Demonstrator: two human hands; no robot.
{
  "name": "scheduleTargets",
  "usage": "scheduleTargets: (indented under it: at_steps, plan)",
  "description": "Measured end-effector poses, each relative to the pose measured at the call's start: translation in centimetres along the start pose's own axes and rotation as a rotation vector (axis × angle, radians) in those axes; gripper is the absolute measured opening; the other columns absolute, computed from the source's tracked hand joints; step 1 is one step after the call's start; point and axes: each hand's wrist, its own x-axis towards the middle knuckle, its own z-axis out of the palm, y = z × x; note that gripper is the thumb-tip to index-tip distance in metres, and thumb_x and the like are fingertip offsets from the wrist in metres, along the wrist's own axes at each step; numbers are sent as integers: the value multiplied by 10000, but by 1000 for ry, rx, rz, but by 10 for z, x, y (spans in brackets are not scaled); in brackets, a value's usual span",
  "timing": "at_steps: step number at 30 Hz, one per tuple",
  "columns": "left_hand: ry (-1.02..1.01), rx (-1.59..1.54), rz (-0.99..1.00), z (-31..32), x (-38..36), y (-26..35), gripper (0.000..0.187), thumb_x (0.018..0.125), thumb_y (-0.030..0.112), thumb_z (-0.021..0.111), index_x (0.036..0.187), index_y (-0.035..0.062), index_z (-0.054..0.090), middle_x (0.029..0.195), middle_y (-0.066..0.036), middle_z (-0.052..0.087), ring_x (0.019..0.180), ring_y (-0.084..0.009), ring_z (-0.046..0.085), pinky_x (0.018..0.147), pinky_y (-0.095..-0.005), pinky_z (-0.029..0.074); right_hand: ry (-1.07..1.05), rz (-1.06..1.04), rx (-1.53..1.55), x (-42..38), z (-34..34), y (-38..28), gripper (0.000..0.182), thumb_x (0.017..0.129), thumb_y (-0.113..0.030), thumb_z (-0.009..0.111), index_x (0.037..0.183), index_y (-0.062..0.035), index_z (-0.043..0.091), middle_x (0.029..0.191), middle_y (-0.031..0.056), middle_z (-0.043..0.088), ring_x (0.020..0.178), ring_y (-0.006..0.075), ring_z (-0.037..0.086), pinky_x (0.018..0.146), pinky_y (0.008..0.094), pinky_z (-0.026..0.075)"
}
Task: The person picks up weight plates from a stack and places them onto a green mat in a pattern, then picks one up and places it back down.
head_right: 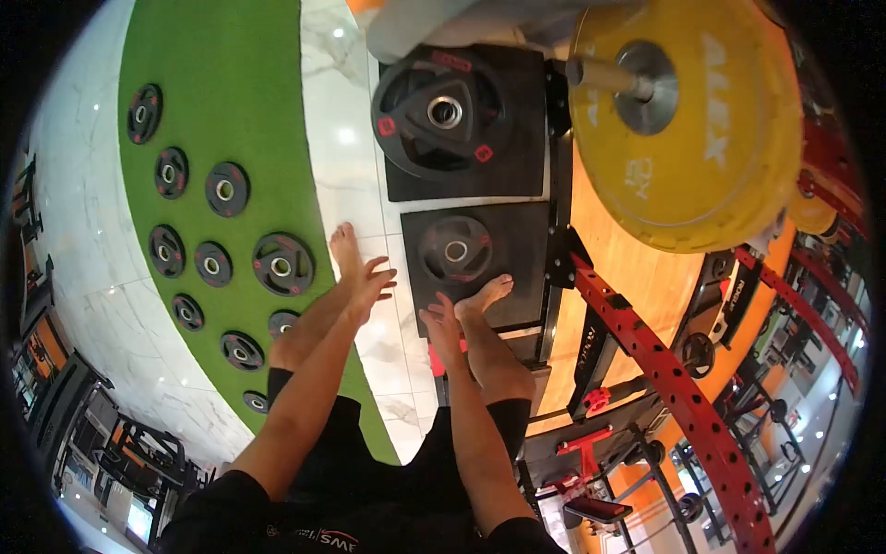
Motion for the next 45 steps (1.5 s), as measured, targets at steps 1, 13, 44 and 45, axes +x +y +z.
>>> scheduleTargets:
  at_steps: [1,13,44,45]
  plan:
    - [10,37,2,4,17,-10,624,825,289,733,1376,152,475,1122,-69,645,969,-172,595,785,-369,489,29,-11,20,16,0,11,656,871,-248,691,1442,-125,392,1261,130,574,1120,232,571,877,401,497]
    - [179,710,100,25,217,-173,958,712,362,829,1449,140,259,1114,-274,629,969,-396,665,871,-427,517,517,-292,-508,265,-65,108,762,771,-373,745,1425,-147,425,1389,178,409,1275,362,411,1025,499,372]
    - [329,1108,260,64,159,-119,401,719,320,726,957,26,592,881,-225,681,849,-417,660,771,-494,524,356,51,-416,298,-94,94,1009,671,-594,787,1328,82,425,1367,302,453,1250,413,489,1048,447,406]
    - [315,1128,265,63,140,-110,395,725,320,726,949,26,587,876,-226,680,842,-421,658,765,-500,522,313,73,-370,289,-89,98,1020,673,-591,785,1337,91,418,1392,309,437,1264,411,485,1054,437,403]
